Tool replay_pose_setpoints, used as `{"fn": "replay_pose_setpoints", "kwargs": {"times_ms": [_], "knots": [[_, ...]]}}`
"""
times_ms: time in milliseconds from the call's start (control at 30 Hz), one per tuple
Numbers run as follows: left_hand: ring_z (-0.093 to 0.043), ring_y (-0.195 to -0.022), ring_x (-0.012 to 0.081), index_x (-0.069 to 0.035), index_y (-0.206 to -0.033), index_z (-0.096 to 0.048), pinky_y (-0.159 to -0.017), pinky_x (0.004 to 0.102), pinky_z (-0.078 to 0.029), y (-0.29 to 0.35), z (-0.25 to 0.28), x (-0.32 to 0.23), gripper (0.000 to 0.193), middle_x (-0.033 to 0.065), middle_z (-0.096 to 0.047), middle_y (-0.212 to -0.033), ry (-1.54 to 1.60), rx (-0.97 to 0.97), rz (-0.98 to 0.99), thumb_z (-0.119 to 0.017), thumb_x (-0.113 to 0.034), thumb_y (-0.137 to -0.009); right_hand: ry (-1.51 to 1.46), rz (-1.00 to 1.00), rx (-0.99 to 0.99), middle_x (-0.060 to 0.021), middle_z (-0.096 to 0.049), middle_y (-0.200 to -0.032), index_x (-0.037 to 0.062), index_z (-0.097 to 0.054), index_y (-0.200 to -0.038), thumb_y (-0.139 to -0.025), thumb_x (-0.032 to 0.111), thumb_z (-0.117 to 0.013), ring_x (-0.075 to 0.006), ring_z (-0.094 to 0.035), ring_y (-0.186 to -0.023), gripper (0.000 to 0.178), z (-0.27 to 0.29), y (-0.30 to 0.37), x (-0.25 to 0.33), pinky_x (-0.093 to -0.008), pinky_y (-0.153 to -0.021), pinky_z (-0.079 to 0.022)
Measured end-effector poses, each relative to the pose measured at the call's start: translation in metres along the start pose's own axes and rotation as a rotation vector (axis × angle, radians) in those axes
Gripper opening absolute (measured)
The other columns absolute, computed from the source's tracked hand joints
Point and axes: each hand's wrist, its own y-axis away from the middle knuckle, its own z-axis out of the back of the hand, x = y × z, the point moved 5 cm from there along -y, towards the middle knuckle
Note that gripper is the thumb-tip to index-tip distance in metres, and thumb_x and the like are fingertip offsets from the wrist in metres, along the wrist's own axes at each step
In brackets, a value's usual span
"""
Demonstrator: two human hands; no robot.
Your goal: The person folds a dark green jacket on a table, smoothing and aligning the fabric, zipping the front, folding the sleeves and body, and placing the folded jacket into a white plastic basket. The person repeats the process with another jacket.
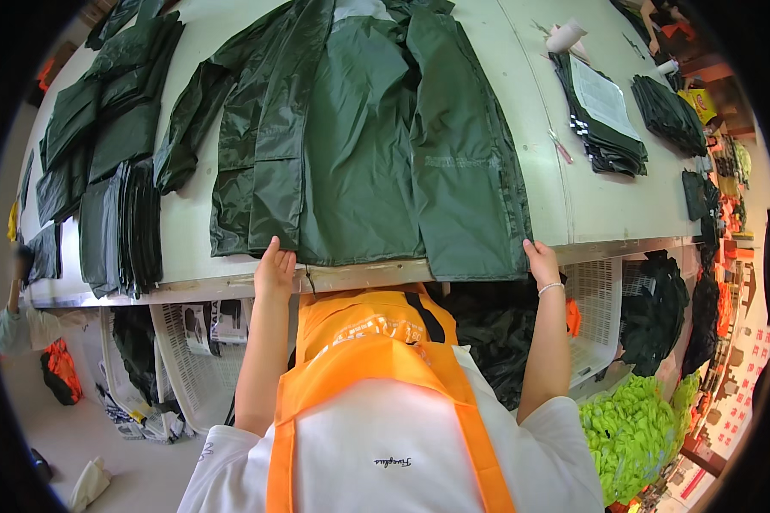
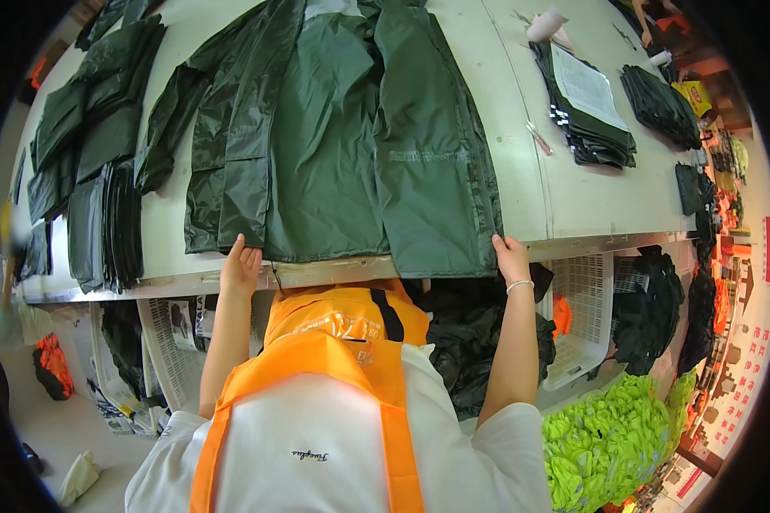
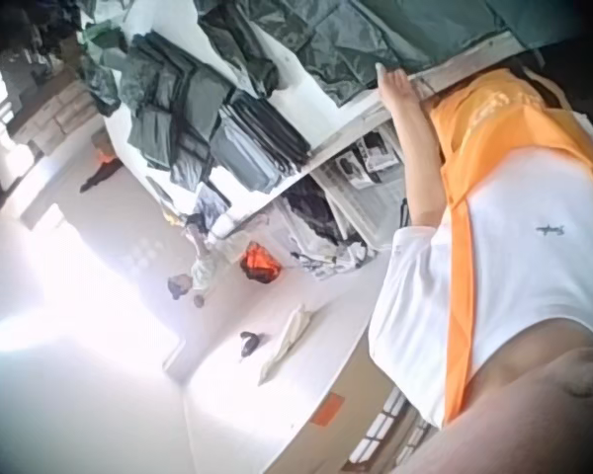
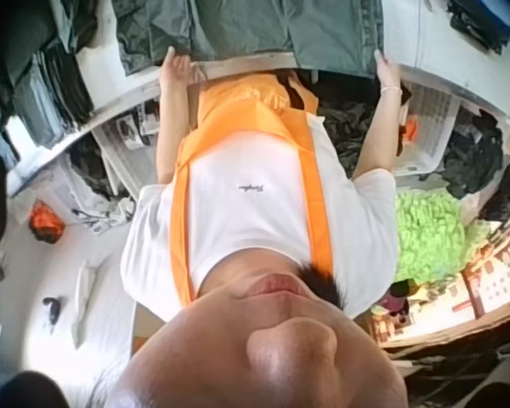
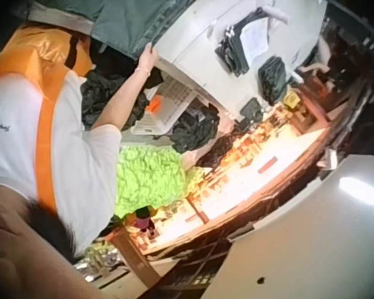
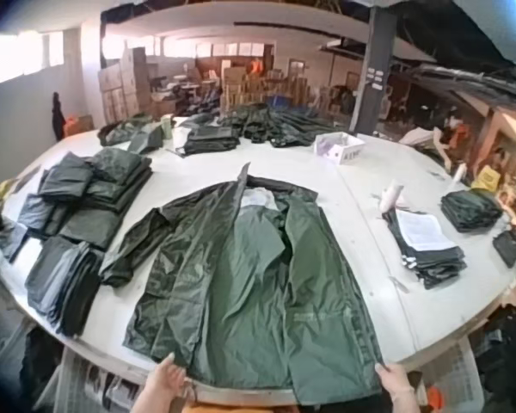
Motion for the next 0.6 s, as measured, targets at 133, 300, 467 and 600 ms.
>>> {"fn": "replay_pose_setpoints", "kwargs": {"times_ms": [133, 300, 467, 600], "knots": [[-0.058, -0.1, 0.0223, -0.002, -0.116, -0.048, -0.084, 0.0292, -0.049, -0.004, -0.031, -0.004, 0.035, 0.0128, -0.055, -0.124, 0.235, 0.066, 0.139, -0.065, -0.012, -0.086, -0.019, -0.014, -0.021, 0.002, -0.043, -0.063, -0.0017, -0.052, -0.072, -0.091, 0.029, -0.059, -0.0091, -0.037, -0.064, 0.036, -0.005, 0.006, 0.011, -0.0281, -0.059, -0.035], [-0.063, -0.094, 0.0249, 0.005, -0.116, -0.046, -0.077, 0.031, -0.054, -0.031, -0.058, -0.032, 0.028, 0.0182, -0.06, -0.112, 0.209, 0.164, 0.08, -0.046, 0.004, -0.089, 0.161, 0.048, -0.134, -0.0089, -0.06, -0.075, -0.0038, -0.063, -0.09, -0.091, 0.035, -0.055, -0.0166, -0.052, -0.072, 0.04, 0.035, -0.006, 0.037, -0.0312, -0.071, -0.043], [-0.061, -0.1, 0.0278, 0.015, -0.114, -0.047, -0.084, 0.0306, -0.053, 0.04, -0.088, -0.205, 0.028, 0.0221, -0.059, -0.11, 0.106, 0.291, -0.484, -0.046, 0.006, -0.087, 0.263, 0.361, -0.611, -0.0114, -0.068, -0.086, -0.0031, -0.065, -0.096, -0.093, 0.036, -0.052, -0.0201, -0.061, -0.08, 0.041, 0.166, 0.016, 0.195, -0.0345, -0.075, -0.046], [-0.061, -0.093, 0.0232, 0.015, -0.107, -0.052, -0.078, 0.0288, -0.051, 0.147, -0.119, -0.209, 0.023, 0.021, -0.061, -0.103, 0.152, 0.397, -0.532, -0.048, 0.006, -0.087, -0.287, 0.661, -0.079, 0.0019, -0.065, -0.081, -0.0007, -0.067, -0.091, -0.092, 0.023, -0.059, -0.006, -0.056, -0.072, 0.025, 0.08, 0.092, 0.306, -0.0217, -0.069, -0.044]]}}
